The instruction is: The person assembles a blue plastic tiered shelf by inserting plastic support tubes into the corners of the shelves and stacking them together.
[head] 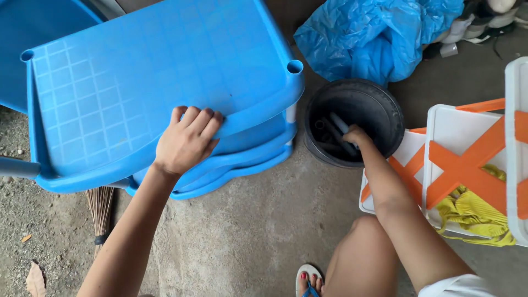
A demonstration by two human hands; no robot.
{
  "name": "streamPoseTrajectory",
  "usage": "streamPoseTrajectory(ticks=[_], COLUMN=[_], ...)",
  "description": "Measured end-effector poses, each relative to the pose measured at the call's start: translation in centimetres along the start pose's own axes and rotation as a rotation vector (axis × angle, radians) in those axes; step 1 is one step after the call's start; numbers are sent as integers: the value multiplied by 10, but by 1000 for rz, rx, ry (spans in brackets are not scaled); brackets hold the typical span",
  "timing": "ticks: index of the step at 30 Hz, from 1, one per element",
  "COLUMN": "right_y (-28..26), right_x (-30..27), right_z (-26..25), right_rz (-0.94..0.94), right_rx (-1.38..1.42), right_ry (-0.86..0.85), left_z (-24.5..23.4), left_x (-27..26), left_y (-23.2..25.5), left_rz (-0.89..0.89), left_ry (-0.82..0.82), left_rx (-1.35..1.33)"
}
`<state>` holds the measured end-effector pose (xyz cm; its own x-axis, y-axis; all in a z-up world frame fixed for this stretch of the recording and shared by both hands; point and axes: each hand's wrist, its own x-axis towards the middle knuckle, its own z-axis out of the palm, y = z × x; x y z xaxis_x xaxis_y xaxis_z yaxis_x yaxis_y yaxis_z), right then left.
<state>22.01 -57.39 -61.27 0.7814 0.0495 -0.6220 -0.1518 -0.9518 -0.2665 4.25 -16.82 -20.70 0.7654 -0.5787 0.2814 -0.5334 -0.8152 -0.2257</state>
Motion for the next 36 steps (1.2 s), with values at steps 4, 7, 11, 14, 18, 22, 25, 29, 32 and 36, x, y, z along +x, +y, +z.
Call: streamPoseTrajectory(ticks=[4,7,11,14,18,22,25,29,32,36], right_y=[-20,-38,-101,-143,-178,-206,-218,-240,-259,-273], right_x=[-39,-106,-209,-253,-299,-344,-380,-399,-399,-391], right_z=[-37,-89,-140,-166,-183,-214,-238,-271,-289,-294], right_rz=[-39,-226,-782,-923,-1165,-651,-603,-566,-438,-492], right_rx=[722,1521,1923,1947,1758,991,3,-511,-717,-898], right_ry=[-131,-363,-374,-327,-239,315,699,692,619,640], left_z=[-7,-14,-19,-24,-42,-62,-66,-48,-29,-13], left_x=[4,7,20,38,50,50,53,82,106,112], left_y=[3,10,27,40,45,34,25,25,17,-1], left_rz=[-35,-113,-190,-122,-7,-5,-48,-71,-174,-305], left_ry=[20,47,181,282,286,372,421,363,285,235], left_rx=[-86,-165,-233,-247,-322,-314,-293,-605,-866,-1113])
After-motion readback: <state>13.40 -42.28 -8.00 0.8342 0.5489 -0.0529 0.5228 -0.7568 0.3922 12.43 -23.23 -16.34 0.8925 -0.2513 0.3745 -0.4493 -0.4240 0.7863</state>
